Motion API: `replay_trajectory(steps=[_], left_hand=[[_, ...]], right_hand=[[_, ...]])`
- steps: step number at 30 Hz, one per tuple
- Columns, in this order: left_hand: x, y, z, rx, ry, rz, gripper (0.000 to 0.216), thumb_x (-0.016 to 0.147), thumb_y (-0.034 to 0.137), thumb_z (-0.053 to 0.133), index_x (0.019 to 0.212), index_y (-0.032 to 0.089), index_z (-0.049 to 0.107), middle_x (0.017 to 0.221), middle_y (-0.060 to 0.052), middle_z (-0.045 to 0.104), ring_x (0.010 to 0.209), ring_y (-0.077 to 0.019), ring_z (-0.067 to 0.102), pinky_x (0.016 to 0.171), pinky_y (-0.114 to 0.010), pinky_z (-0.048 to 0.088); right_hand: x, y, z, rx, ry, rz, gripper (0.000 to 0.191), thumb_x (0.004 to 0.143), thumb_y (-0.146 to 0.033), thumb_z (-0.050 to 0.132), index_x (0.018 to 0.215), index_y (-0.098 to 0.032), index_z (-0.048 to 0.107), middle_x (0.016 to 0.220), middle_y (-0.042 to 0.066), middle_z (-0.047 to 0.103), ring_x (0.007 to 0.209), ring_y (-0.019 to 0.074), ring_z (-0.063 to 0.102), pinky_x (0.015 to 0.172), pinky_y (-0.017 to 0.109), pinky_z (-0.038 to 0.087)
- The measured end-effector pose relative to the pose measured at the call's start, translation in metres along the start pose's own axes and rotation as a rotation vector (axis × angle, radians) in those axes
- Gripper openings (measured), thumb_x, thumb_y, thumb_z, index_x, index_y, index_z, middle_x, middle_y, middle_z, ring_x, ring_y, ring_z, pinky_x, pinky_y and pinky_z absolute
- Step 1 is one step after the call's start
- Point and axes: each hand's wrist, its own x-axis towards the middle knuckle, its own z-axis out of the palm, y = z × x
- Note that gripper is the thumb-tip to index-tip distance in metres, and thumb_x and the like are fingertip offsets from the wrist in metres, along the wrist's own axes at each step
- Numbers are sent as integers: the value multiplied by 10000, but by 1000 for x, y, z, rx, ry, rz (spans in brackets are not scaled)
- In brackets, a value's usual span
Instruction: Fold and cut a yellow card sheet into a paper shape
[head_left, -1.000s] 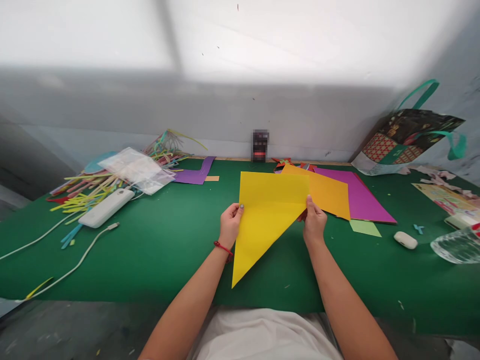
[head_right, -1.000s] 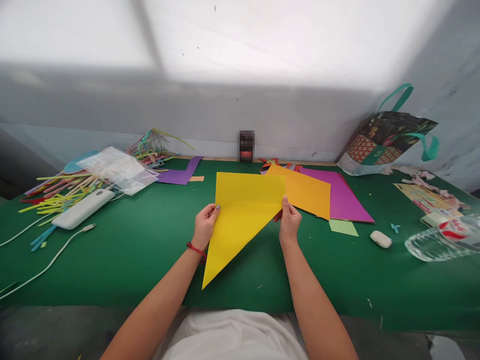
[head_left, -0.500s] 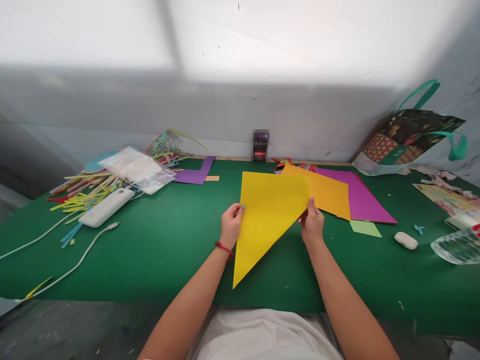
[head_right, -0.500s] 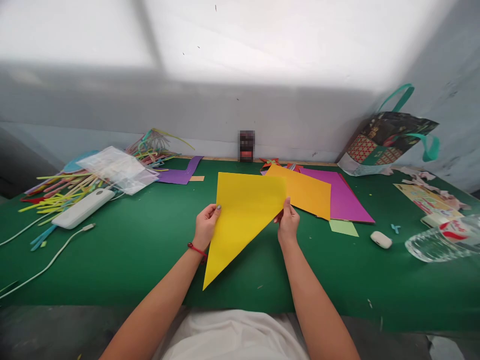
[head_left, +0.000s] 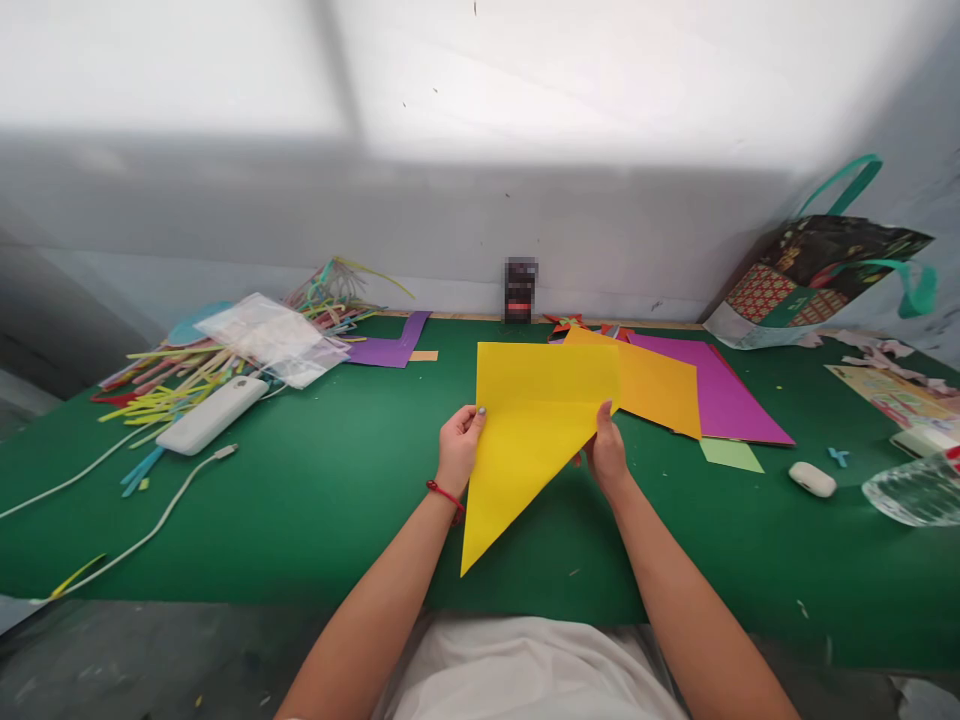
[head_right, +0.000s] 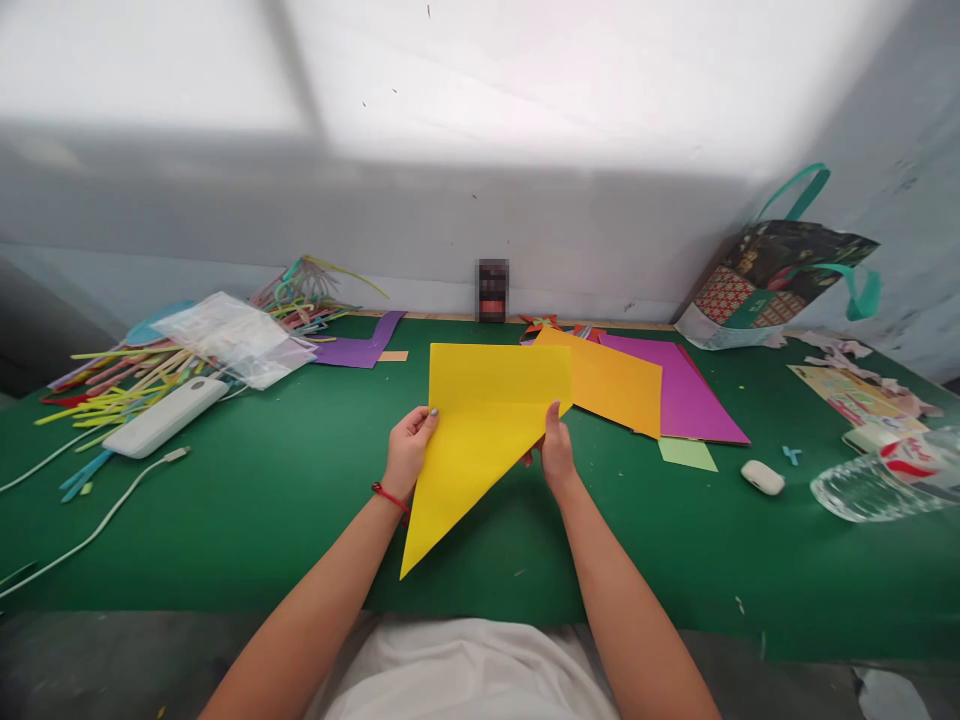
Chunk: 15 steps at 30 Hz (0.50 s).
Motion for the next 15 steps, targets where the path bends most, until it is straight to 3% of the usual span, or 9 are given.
replay_trajectory(steps=[2, 6, 15], left_hand=[[0, -1, 0, 6, 3, 8, 342, 652, 500, 629, 766, 178, 613, 785, -53, 663, 714, -201, 619, 609, -297, 492], [0, -2, -1, 22, 7, 29, 329, 662, 489, 623, 763, 175, 614, 771, -49, 655, 692, -188, 608, 577, -273, 472], [0, -2, -1, 55, -2, 31, 301, 687, 477, 601, 738, 181, 604, 720, -37, 628, 631, -171, 575, 553, -269, 449]], right_hand=[[1, -2, -2, -20, 101, -31, 541, 657, -708, 496, 554, -178, 523, 394, -22, 469, 298, 93, 396, 280, 241, 304], [4, -4, -6, -1, 299, -101, 483, 640, -645, 581, 520, -191, 468, 393, -54, 425, 307, 78, 367, 296, 234, 290], [4, -5, -9, -47, 400, -128, 537, 696, -660, 501, 422, -211, 393, 350, -45, 381, 320, 91, 356, 342, 259, 297]])
